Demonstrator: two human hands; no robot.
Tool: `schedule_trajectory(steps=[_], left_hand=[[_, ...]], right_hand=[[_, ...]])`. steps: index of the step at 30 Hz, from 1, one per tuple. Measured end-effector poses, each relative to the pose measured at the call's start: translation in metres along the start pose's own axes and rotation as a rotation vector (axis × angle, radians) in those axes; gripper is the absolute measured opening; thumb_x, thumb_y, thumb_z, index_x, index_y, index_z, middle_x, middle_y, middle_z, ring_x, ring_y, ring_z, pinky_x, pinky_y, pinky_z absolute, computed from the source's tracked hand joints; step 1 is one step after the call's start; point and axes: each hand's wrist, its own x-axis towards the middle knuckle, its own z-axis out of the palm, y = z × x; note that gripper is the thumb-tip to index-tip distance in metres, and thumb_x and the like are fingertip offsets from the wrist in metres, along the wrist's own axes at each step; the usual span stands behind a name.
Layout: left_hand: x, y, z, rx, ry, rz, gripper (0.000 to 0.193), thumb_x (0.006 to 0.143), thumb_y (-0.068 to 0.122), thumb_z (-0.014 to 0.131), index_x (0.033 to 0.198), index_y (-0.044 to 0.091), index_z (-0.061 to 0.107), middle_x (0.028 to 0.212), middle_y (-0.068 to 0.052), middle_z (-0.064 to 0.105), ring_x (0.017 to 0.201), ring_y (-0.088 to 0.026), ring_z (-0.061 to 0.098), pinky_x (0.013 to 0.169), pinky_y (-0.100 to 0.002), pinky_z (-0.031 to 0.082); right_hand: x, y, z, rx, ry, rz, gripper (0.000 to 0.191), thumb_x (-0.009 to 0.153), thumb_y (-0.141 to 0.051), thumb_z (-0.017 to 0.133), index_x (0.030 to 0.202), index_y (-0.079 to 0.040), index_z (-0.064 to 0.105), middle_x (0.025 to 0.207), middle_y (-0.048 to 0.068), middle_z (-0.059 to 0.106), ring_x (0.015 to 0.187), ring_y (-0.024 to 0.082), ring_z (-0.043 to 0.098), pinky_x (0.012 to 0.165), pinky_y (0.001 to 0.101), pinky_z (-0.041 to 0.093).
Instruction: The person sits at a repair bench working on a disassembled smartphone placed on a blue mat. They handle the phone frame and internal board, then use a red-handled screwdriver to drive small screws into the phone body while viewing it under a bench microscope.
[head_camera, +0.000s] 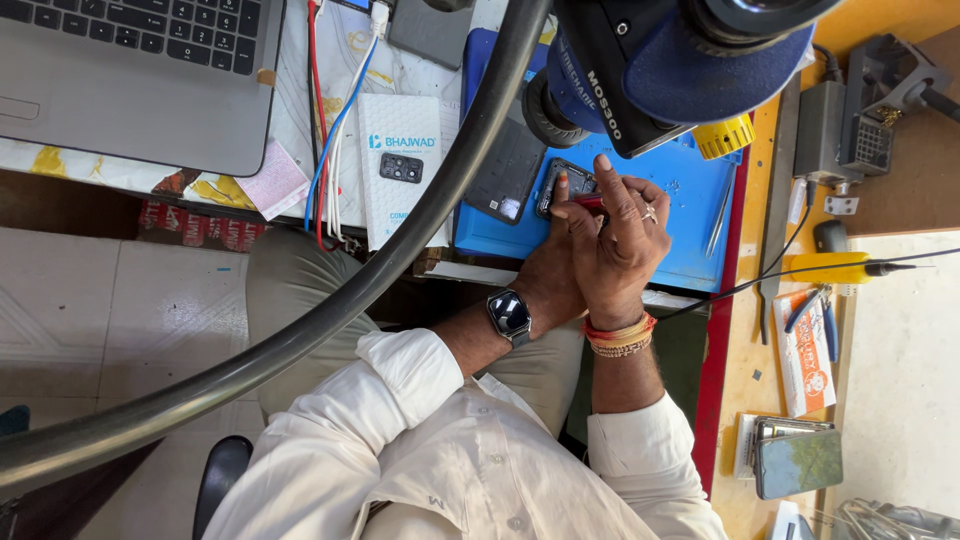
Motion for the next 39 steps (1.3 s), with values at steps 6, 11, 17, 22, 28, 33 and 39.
schedule_trajectory(steps=[6,11,17,22,28,33,39], left_hand=[[0.002,-0.001,-0.004,0.051,-0.002,0.018,0.060,0.095,0.026,0.062,0.145,-0.004,0.046,0.142,-0.025,0.055,0.141,-0.044,0.044,0.119,-0.078,0.014],[0.000,0.000,-0.008,0.144,-0.050,0.036,0.062,0.096,0.026,0.063,0.147,-0.005,0.044,0.147,-0.024,0.052,0.145,-0.042,0.041,0.117,-0.082,0.014],[-0.001,0.000,-0.012,0.062,-0.124,0.011,0.059,0.101,0.028,0.061,0.149,-0.001,0.042,0.146,-0.021,0.050,0.145,-0.040,0.040,0.117,-0.089,0.011],[-0.002,0.002,-0.012,0.214,-0.113,0.006,0.069,0.100,0.034,0.060,0.152,-0.003,0.037,0.151,-0.026,0.045,0.148,-0.046,0.036,0.116,-0.085,0.012],[0.002,0.002,-0.013,0.081,-0.054,-0.018,0.069,0.096,0.033,0.061,0.152,-0.001,0.041,0.151,-0.023,0.046,0.146,-0.041,0.039,0.117,-0.083,0.013],[0.005,0.005,-0.018,0.269,-0.306,-0.022,0.057,0.101,0.031,0.060,0.147,0.001,0.047,0.145,-0.022,0.049,0.143,-0.045,0.041,0.118,-0.083,0.013],[0.006,0.005,-0.020,0.244,-0.116,-0.052,0.061,0.098,0.032,0.061,0.146,-0.003,0.049,0.145,-0.026,0.050,0.142,-0.046,0.041,0.118,-0.077,0.016]], right_hand=[[0.003,-0.004,-0.006,0.118,-0.048,0.048,0.052,0.095,0.002,0.068,0.145,-0.003,0.055,0.111,0.010,0.074,0.102,0.021,0.067,0.104,0.0371,0.050],[-0.001,-0.003,-0.001,0.025,-0.039,0.035,0.052,0.099,0.004,0.074,0.148,-0.002,0.058,0.101,0.009,0.072,0.100,0.024,0.063,0.103,0.0370,0.046],[0.001,-0.007,0.001,-0.066,0.008,-0.030,0.050,0.090,-0.003,0.085,0.136,-0.005,0.064,0.085,0.005,0.069,0.081,0.018,0.062,0.101,0.0400,0.044],[0.001,-0.011,0.002,0.130,-0.063,0.057,0.051,0.102,0.002,0.070,0.151,-0.005,0.056,0.116,0.010,0.077,0.109,0.024,0.069,0.105,0.0326,0.051],[0.001,-0.011,0.002,0.038,-0.042,0.065,0.057,0.094,-0.005,0.078,0.146,-0.004,0.057,0.109,0.011,0.074,0.101,0.027,0.064,0.106,0.0387,0.046],[0.008,-0.013,0.004,0.061,-0.021,0.009,0.050,0.098,-0.005,0.078,0.145,-0.008,0.061,0.098,0.006,0.076,0.096,0.022,0.067,0.105,0.0366,0.048],[0.010,-0.015,0.001,0.222,-0.061,0.090,0.048,0.097,-0.003,0.068,0.144,-0.006,0.055,0.113,0.009,0.075,0.102,0.019,0.070,0.109,0.0394,0.046]])
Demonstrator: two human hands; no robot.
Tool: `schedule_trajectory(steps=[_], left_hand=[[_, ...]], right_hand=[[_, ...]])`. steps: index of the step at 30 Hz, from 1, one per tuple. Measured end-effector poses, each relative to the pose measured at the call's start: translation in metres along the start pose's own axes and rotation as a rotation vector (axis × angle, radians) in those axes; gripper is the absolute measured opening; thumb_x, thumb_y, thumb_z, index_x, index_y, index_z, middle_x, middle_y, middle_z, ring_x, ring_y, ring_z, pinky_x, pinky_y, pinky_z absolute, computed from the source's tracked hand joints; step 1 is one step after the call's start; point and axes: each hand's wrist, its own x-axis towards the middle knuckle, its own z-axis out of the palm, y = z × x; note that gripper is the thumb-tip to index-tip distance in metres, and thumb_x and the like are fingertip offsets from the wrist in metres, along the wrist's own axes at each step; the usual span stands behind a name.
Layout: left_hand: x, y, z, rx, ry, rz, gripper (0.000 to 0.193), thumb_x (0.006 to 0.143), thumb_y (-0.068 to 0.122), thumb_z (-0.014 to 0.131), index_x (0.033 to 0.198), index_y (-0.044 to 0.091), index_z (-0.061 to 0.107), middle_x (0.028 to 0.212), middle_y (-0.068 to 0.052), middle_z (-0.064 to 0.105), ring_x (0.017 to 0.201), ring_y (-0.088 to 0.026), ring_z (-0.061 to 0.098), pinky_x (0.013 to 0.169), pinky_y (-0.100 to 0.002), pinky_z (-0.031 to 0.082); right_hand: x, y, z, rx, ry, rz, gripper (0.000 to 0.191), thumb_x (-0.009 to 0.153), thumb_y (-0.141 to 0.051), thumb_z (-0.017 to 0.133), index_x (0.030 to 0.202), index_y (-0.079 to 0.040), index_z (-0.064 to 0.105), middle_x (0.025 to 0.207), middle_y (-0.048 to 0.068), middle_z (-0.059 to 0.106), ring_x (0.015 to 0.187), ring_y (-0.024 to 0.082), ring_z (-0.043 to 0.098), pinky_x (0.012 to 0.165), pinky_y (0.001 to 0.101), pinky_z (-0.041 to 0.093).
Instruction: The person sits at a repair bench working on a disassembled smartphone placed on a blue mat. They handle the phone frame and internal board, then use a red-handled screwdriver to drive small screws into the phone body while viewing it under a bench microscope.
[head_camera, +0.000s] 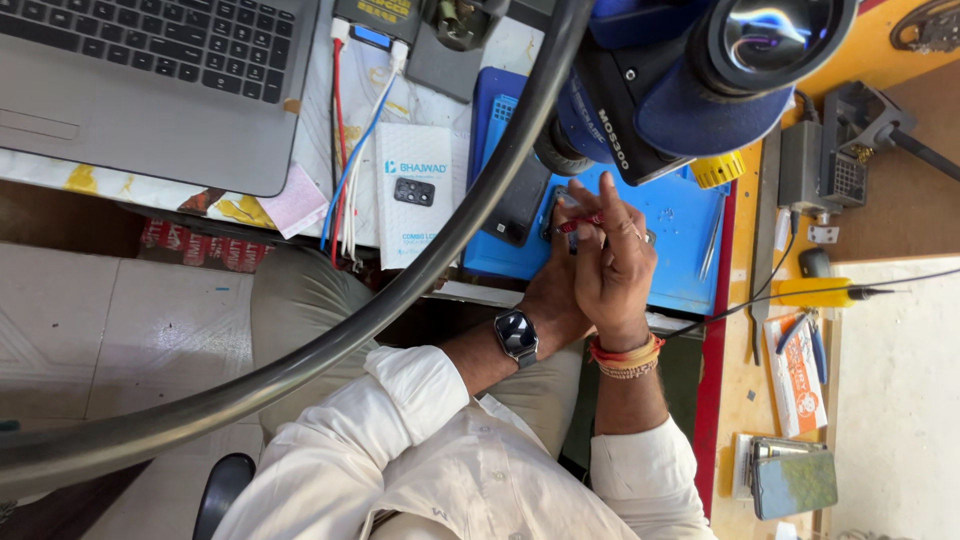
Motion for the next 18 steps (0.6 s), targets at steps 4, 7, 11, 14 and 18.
schedule_trajectory(steps=[4,7,11,14,18], left_hand=[[-0.002,-0.001,0.000,-0.132,0.107,0.010,0.058,0.097,0.030,0.060,0.145,-0.001,0.049,0.143,-0.023,0.052,0.142,-0.042,0.043,0.119,-0.081,0.018],[0.000,-0.003,0.000,0.000,0.076,-0.002,0.061,0.097,0.032,0.060,0.146,-0.004,0.048,0.144,-0.027,0.052,0.142,-0.047,0.041,0.118,-0.078,0.021],[0.001,-0.002,-0.001,0.005,-0.007,0.034,0.059,0.100,0.031,0.060,0.144,-0.007,0.047,0.141,-0.029,0.051,0.137,-0.050,0.040,0.116,-0.082,0.020],[0.000,-0.005,0.002,-0.054,0.061,0.054,0.061,0.096,0.030,0.061,0.142,-0.007,0.048,0.141,-0.028,0.050,0.142,-0.047,0.039,0.116,-0.081,0.022],[0.003,-0.003,0.015,-0.147,-0.025,-0.059,0.060,0.102,0.031,0.056,0.148,-0.005,0.042,0.149,-0.026,0.045,0.143,-0.048,0.037,0.120,-0.073,0.024]], right_hand=[[0.001,0.004,0.001,-0.226,0.037,-0.095,0.049,0.093,-0.005,0.081,0.139,-0.005,0.064,0.090,0.007,0.072,0.084,0.021,0.066,0.107,0.0422,0.046],[0.002,0.005,0.002,-0.094,0.005,-0.043,0.050,0.096,-0.001,0.069,0.144,-0.004,0.056,0.108,0.009,0.074,0.100,0.022,0.067,0.107,0.0393,0.047],[0.005,0.004,0.002,-0.232,0.030,-0.143,0.045,0.097,0.000,0.077,0.139,-0.007,0.064,0.101,0.005,0.078,0.092,0.017,0.071,0.107,0.0404,0.045],[0.007,0.002,0.001,-0.194,0.006,-0.100,0.052,0.092,-0.005,0.083,0.139,-0.004,0.063,0.099,0.007,0.077,0.091,0.024,0.064,0.100,0.0414,0.047],[0.005,0.005,0.001,-0.148,0.013,-0.078,0.048,0.095,-0.004,0.079,0.140,-0.007,0.063,0.106,0.009,0.076,0.102,0.028,0.067,0.098,0.0408,0.053]])
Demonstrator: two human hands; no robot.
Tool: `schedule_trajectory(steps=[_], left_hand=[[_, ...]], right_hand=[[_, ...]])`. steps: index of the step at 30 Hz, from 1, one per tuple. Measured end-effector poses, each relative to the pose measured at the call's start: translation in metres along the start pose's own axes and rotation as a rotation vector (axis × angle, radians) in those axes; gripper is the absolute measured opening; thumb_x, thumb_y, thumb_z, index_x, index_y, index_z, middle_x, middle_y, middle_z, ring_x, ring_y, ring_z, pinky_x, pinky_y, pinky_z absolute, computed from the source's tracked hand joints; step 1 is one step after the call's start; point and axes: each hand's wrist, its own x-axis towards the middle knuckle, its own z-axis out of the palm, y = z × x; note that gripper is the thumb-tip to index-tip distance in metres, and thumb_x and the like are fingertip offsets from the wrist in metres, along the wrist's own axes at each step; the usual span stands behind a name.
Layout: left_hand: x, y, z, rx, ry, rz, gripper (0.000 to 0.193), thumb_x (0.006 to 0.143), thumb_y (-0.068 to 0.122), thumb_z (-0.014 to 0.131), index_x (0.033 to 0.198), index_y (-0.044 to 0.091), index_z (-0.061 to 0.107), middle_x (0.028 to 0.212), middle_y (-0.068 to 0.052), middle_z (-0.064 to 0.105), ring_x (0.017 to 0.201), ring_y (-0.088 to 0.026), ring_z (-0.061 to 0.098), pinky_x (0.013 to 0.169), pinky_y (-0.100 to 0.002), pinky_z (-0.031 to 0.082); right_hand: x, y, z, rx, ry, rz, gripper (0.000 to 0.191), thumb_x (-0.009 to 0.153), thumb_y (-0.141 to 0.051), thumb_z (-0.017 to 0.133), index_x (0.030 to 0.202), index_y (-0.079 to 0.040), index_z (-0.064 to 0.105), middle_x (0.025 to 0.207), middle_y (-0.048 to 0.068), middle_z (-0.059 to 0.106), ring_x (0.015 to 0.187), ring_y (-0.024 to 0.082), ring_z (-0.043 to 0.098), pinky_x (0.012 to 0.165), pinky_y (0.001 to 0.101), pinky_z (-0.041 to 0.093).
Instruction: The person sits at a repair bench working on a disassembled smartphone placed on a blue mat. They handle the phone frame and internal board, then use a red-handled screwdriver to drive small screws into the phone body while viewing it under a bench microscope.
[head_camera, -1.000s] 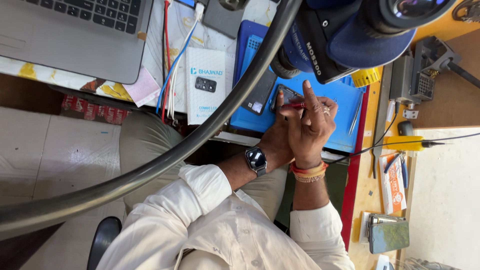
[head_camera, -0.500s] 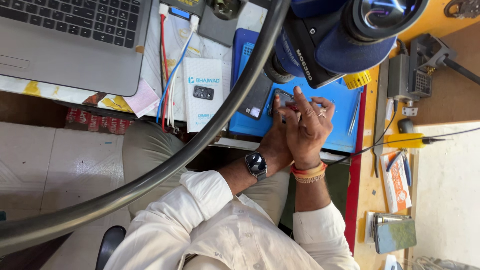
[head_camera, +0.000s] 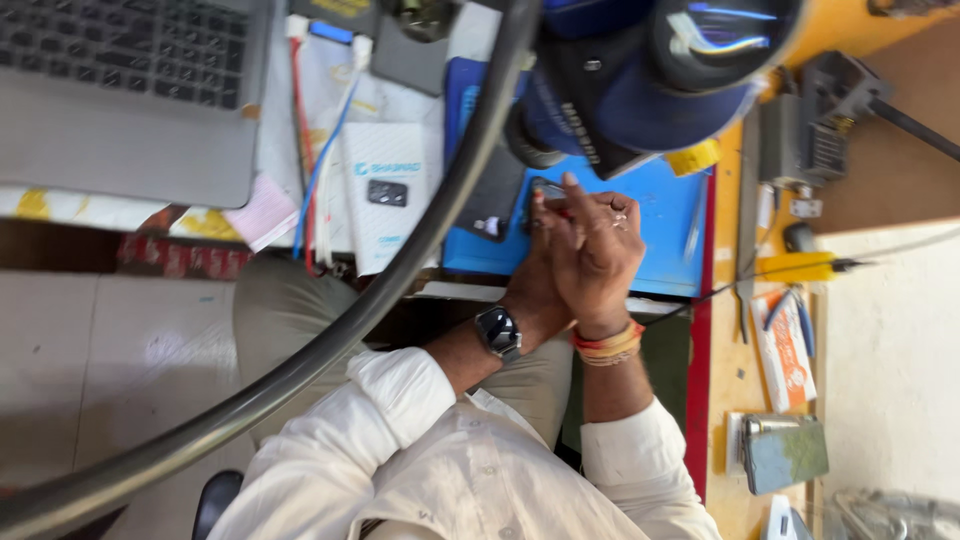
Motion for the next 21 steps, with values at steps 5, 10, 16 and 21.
schedule_trajectory(steps=[5,10,16,21], left_hand=[[0.007,0.009,0.007,-0.106,0.019,0.026,0.063,0.105,0.037,0.056,0.157,0.009,0.034,0.156,-0.014,0.043,0.149,-0.034,0.037,0.124,-0.072,0.023],[0.013,0.016,-0.023,0.245,-0.227,0.136,0.088,0.088,0.056,0.068,0.154,0.006,0.037,0.154,-0.017,0.041,0.149,-0.038,0.031,0.111,-0.082,0.018],[0.029,0.025,-0.046,0.263,-0.254,0.140,0.117,0.063,0.073,0.073,0.153,0.004,0.044,0.158,-0.018,0.039,0.149,-0.037,0.031,0.109,-0.084,0.018],[0.032,0.029,-0.042,0.264,-0.248,0.137,0.116,0.064,0.072,0.073,0.153,0.005,0.043,0.158,-0.017,0.040,0.149,-0.036,0.031,0.110,-0.084,0.017]], right_hand=[[-0.013,0.018,-0.004,-0.191,-0.062,0.050,0.068,0.084,-0.008,0.085,0.144,-0.005,0.053,0.107,0.014,0.072,0.097,0.036,0.066,0.089,0.0465,0.050],[-0.031,0.049,-0.012,0.263,0.156,0.174,0.074,0.101,0.012,0.066,0.161,-0.006,0.027,0.118,0.016,0.074,0.104,0.024,0.075,0.091,0.0325,0.062],[-0.037,0.110,-0.055,0.118,0.403,0.326,0.079,0.105,0.013,0.065,0.164,-0.004,0.016,0.113,0.015,0.076,0.099,0.017,0.074,0.092,0.0278,0.058],[-0.044,0.140,-0.055,0.112,0.380,0.340,0.075,0.106,0.010,0.065,0.164,-0.005,0.020,0.116,0.016,0.075,0.106,0.019,0.075,0.099,0.0299,0.059]])
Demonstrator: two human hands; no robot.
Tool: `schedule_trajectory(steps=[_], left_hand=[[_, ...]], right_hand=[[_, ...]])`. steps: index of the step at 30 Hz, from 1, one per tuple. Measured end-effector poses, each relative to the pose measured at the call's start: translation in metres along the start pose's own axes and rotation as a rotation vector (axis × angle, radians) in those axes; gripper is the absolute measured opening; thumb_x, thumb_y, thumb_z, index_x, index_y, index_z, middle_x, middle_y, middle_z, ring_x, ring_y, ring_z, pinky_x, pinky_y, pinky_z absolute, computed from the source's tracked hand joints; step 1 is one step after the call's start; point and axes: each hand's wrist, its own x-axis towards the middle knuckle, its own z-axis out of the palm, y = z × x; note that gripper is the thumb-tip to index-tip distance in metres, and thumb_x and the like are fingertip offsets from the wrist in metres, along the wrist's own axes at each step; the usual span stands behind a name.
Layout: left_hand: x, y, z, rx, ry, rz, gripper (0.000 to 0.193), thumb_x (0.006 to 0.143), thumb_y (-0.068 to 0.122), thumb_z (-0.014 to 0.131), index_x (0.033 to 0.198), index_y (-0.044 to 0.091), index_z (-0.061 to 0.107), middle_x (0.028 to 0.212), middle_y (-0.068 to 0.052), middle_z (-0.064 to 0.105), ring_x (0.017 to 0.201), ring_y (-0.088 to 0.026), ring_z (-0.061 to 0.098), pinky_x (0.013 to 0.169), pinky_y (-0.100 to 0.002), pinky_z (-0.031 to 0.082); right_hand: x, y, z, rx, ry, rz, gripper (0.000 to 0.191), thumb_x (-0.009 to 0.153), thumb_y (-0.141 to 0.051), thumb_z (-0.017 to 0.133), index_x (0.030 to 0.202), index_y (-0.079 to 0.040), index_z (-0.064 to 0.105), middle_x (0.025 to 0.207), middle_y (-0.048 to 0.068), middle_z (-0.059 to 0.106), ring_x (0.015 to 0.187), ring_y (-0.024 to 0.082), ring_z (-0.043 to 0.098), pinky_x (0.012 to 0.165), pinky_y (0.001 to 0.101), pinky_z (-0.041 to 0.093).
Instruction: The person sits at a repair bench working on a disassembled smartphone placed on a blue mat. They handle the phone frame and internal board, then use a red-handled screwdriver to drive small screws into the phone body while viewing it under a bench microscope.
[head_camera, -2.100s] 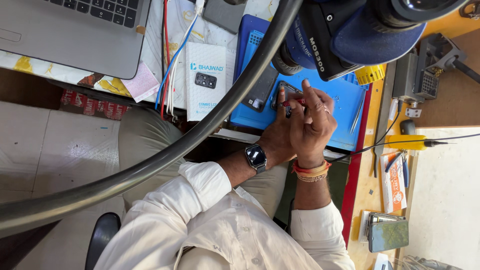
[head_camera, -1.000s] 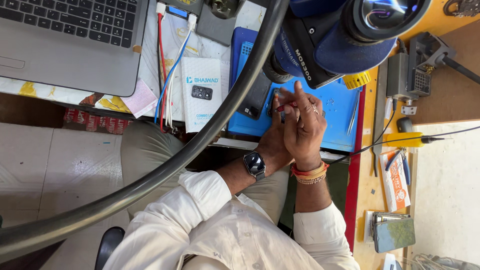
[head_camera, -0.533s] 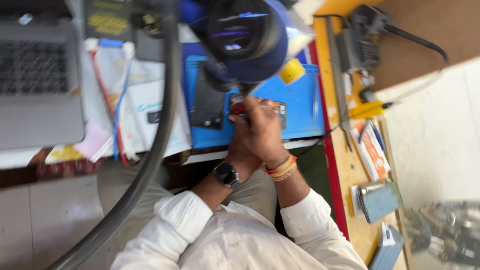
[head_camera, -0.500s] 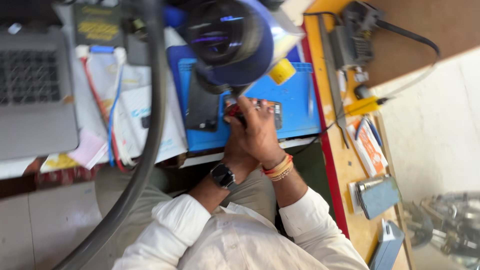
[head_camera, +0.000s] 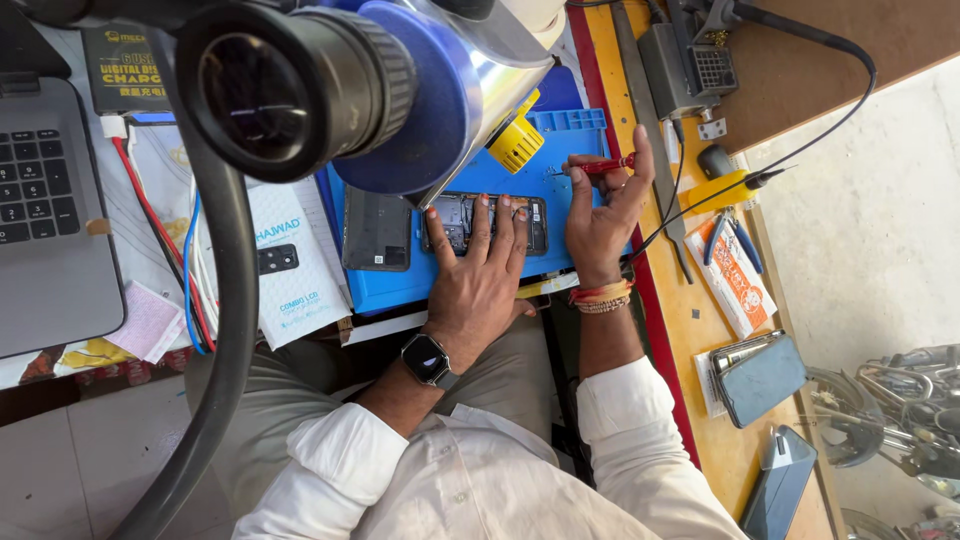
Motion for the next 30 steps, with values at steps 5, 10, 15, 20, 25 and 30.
schedule_trajectory(steps=[5,10,15,20,25,30], left_hand=[[0.004,0.001,0.003,0.012,-0.018,0.005,0.116,0.064,0.073,0.073,0.153,0.005,0.044,0.159,-0.017,0.040,0.150,-0.036,0.031,0.110,-0.084,0.016],[0.007,0.001,0.005,0.010,-0.041,0.004,0.116,0.064,0.074,0.073,0.153,0.005,0.044,0.159,-0.018,0.039,0.150,-0.036,0.030,0.110,-0.083,0.016],[0.006,0.001,0.006,0.023,-0.054,0.011,0.116,0.065,0.073,0.073,0.153,0.004,0.042,0.159,-0.019,0.037,0.150,-0.037,0.029,0.112,-0.082,0.015],[0.005,-0.002,0.004,0.036,-0.055,0.036,0.118,0.068,0.072,0.073,0.154,0.000,0.038,0.159,-0.021,0.036,0.149,-0.041,0.028,0.120,-0.070,0.016],[0.001,-0.004,0.000,0.047,-0.058,0.058,0.119,0.069,0.071,0.074,0.154,-0.003,0.037,0.159,-0.025,0.036,0.149,-0.044,0.029,0.123,-0.061,0.018],[-0.010,-0.008,0.001,0.065,-0.022,0.043,0.119,0.067,0.068,0.075,0.154,-0.004,0.039,0.158,-0.026,0.038,0.149,-0.045,0.031,0.123,-0.062,0.021]], right_hand=[[0.005,0.010,0.002,-0.072,-0.030,-0.043,0.071,0.105,0.009,0.068,0.161,-0.004,0.025,0.112,0.015,0.077,0.104,0.020,0.077,0.097,0.0308,0.059],[0.006,0.008,0.002,-0.157,-0.046,-0.092,0.069,0.103,0.010,0.067,0.158,-0.003,0.029,0.110,0.015,0.077,0.101,0.021,0.077,0.095,0.0318,0.058],[0.008,0.007,0.004,-0.180,-0.054,-0.118,0.069,0.102,0.011,0.067,0.158,-0.003,0.029,0.110,0.014,0.077,0.102,0.021,0.077,0.096,0.0321,0.059],[0.006,0.003,0.005,-0.169,-0.036,-0.092,0.069,0.102,0.011,0.067,0.159,-0.002,0.029,0.110,0.014,0.077,0.102,0.021,0.077,0.094,0.0319,0.060],[0.001,-0.013,0.010,-0.062,0.012,-0.072,0.071,0.105,0.009,0.071,0.160,-0.003,0.027,0.111,0.016,0.076,0.101,0.021,0.076,0.092,0.0308,0.059],[-0.010,-0.045,0.032,0.220,-0.064,-0.024,0.065,0.110,0.008,0.070,0.157,-0.003,0.025,0.114,0.019,0.074,0.104,0.022,0.075,0.093,0.0301,0.061]])
